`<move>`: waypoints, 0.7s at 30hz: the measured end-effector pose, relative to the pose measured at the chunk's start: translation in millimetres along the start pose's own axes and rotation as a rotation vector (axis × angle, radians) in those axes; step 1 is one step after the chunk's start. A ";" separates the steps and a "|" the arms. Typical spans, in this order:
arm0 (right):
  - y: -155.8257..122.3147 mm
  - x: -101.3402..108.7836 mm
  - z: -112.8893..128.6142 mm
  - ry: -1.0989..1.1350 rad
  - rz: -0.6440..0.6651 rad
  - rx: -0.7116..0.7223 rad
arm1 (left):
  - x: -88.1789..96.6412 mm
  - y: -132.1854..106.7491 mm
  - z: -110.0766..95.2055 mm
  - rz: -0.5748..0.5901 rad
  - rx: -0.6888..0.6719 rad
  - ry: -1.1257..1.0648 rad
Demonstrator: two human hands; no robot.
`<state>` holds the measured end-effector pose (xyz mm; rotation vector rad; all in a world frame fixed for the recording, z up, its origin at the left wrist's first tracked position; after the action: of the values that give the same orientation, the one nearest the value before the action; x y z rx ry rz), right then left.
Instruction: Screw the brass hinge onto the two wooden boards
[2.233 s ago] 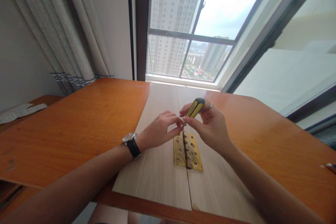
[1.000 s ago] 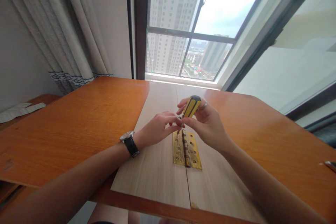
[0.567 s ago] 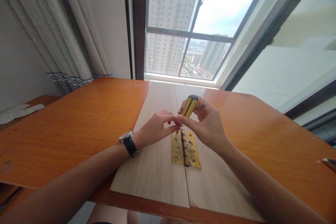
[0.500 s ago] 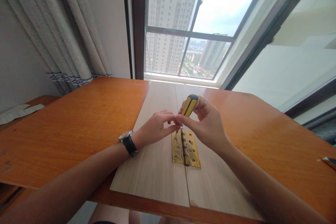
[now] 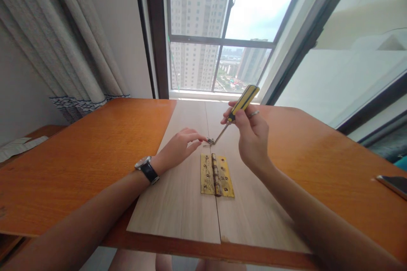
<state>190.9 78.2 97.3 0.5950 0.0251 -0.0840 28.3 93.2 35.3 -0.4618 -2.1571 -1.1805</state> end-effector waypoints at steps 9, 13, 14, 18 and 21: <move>15.1 18.9 -41.3 -0.040 -0.094 -0.139 | -23.7 17.9 13.1 0.223 -0.018 0.123; 14.8 17.3 -47.7 -0.063 -0.090 -0.148 | -26.4 21.1 13.7 0.229 -0.011 0.094; 15.1 17.2 -48.0 -0.066 -0.093 -0.150 | -26.0 21.4 13.4 0.227 -0.005 0.091; 15.0 15.3 -44.8 -0.068 -0.091 -0.157 | -24.6 20.5 12.9 0.229 0.020 0.106; 12.6 11.8 -41.1 -0.060 -0.068 -0.164 | -25.4 17.7 13.0 0.237 0.017 0.111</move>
<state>203.8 110.8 69.8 0.4279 -0.0059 -0.1644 52.6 113.5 24.0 -0.6113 -1.9553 -1.0304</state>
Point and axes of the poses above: each hand's wrist, its own y-axis towards the middle knuckle, its own x-axis out of the back of the hand, z = x × y, the point moved 8 cm from there along y, towards the middle knuckle, and after that the axes turned 10 degrees about -x, right-handed, at the moved point
